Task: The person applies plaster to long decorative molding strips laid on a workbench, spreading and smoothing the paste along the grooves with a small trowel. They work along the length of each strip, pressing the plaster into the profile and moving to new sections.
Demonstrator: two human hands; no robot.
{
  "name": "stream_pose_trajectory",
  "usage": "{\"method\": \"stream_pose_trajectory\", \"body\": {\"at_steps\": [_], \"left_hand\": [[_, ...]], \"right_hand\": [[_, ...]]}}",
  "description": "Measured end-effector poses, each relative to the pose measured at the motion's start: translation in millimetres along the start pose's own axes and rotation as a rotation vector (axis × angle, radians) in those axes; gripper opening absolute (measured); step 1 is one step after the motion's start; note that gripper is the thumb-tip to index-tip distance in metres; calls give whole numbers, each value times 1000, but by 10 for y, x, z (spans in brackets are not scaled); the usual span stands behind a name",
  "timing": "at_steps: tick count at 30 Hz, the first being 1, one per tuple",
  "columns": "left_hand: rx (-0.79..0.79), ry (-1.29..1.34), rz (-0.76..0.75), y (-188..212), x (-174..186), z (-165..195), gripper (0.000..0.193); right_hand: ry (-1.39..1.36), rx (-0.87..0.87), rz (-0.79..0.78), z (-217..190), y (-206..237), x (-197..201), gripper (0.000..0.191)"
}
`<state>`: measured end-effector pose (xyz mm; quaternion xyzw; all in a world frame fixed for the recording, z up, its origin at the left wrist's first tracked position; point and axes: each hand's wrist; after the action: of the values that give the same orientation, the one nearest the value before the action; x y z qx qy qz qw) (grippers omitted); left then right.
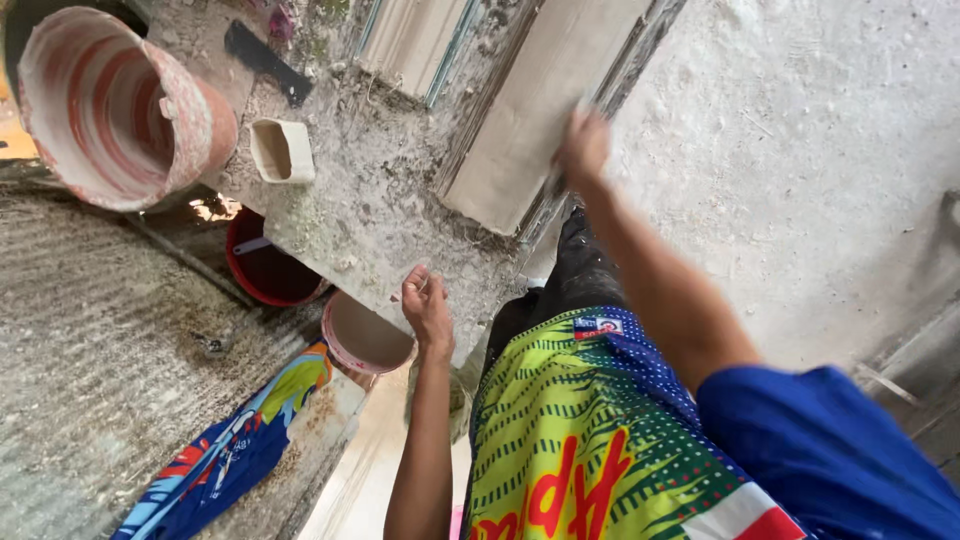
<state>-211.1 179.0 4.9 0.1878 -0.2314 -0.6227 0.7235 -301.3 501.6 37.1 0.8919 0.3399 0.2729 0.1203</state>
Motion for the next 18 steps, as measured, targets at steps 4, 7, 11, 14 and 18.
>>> {"method": "stream_pose_trajectory", "body": {"at_steps": [4, 7, 11, 14, 18], "left_hand": [[-4, 13, -84, -59, -241, 33, 37], [-34, -5, -147, -108, -424, 162, 39], [-144, -213, -155, -116, -687, 416, 40], [-167, -389, -159, -133, -936, 578, 43], [-469, -738, -159, -289, -1347, 733, 54]], "right_hand": [[184, 399, 298, 397, 1339, -500, 34], [-298, -335, 21, 355, 1280, -492, 28], [-329, -281, -33, 2, 309, -113, 34], [-375, -308, -48, -267, -383, 212, 36], [-539, -354, -65, -584, -1237, 618, 30]]}}
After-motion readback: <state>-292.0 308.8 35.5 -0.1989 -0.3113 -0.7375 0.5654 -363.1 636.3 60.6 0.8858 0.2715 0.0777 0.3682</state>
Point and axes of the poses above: each hand's wrist, its own y-axis away from the middle knuckle, its own x-axis out of the back of the hand, z = x × y, and after that the axes turned 3 degrees about x, right-handed
